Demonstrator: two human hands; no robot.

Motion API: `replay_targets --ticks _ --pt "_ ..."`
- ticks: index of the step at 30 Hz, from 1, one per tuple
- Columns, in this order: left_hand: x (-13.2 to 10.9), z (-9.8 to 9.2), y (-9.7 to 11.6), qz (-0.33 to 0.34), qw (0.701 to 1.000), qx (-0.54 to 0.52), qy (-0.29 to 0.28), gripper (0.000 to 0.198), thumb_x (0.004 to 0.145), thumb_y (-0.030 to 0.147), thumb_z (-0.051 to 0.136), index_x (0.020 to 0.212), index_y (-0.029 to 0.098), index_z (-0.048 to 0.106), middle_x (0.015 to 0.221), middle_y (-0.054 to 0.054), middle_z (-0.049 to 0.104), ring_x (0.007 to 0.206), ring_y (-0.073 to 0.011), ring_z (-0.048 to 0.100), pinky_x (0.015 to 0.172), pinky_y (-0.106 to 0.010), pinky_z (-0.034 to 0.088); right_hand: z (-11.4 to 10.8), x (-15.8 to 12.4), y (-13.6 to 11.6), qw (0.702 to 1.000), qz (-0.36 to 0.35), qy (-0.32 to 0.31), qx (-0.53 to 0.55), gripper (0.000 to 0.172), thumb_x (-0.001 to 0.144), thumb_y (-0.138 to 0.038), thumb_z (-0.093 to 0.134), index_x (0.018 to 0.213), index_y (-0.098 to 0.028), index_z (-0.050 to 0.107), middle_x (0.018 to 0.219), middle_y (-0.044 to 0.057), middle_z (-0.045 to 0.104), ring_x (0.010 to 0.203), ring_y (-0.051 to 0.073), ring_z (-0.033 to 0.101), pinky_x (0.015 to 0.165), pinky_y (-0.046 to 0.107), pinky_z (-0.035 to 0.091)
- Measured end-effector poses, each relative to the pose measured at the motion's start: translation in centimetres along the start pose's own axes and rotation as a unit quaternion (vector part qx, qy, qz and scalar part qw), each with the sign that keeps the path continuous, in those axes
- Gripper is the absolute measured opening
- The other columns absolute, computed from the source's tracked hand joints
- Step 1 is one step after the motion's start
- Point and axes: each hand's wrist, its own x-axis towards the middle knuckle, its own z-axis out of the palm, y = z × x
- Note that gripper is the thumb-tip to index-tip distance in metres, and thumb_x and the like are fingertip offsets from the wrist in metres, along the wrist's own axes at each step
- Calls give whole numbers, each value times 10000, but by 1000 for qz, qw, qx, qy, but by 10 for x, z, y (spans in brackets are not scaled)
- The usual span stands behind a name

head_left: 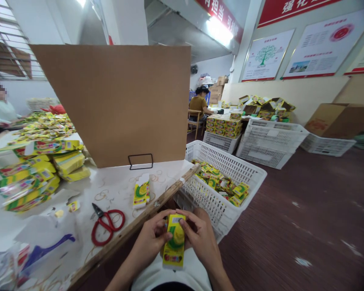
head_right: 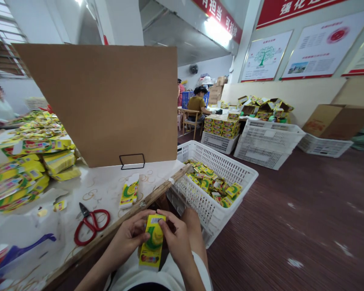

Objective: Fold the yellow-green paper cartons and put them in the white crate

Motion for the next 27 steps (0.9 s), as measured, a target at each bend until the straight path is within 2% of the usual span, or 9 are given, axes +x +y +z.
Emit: replay_targets --ticks 7,9,11,13,15,17,21,25,27 --pt "3 3 -2 43 990 115 69 263 846 324 564 1031 152 637 1068 -116 678 956 -237 638 862 -338 489 16 -3 30 991 54 10 118 314 693 -406 737 909 -179 758 903 97 746 817 245 678 724 331 543" --pt "4 2 -5 40 989 123 75 339 868 360 527 1124 149 595 1074 -126 674 963 -236 642 861 -348 500 15 -2 36 990 67 35 122 342 695 -418 735 923 -163 747 837 90 740 723 226 676 633 308 546" --pt "8 -4 -9 47 983 145 104 453 881 384 494 1271 154 482 1149 -135 643 1026 -233 627 884 -353 502 7 1 39 981 65 118 140 417 710 -434 719 1028 -165 705 830 78 726 672 209 669 578 295 545" --pt "15 -19 -13 59 953 234 181 512 887 400 461 1334 159 397 1256 -134 582 1130 -223 575 936 -341 480 -4 6 40 953 34 234 190 537 744 -429 690 1221 -209 579 1020 83 695 821 217 681 679 313 562" --pt "25 -43 -17 49 869 398 292 489 886 414 429 1297 149 431 1327 -125 522 1221 -221 498 1000 -325 428 -15 10 42 924 -1 300 235 647 760 -403 678 1341 -265 428 1282 90 572 1103 223 601 890 354 515" --pt "36 -72 -23 11 828 444 342 562 876 393 431 1341 85 367 1368 -177 452 1289 -286 405 1065 -400 335 -18 12 44 922 4 290 258 664 731 -386 708 1322 -268 431 1362 97 505 1229 229 509 1001 390 441" --pt "51 -119 -38 -100 776 495 378 725 759 354 567 1313 -50 330 1220 -319 509 1182 -429 467 937 -528 368 -2 7 53 931 87 208 289 459 646 -385 781 1038 -187 648 1118 107 666 1055 251 626 939 401 479" --pt "55 -133 -49 -154 776 510 336 576 796 283 521 1279 5 379 935 -188 668 950 -327 629 771 -377 451 12 1 55 932 122 173 294 408 617 -390 808 935 -162 689 939 88 710 806 196 672 734 327 529" --pt "55 -131 -50 -158 781 514 318 501 812 258 495 1247 22 416 926 -168 673 918 -295 640 753 -343 451 13 1 54 935 125 166 286 401 616 -396 810 915 -157 689 876 77 715 728 171 658 668 296 515"
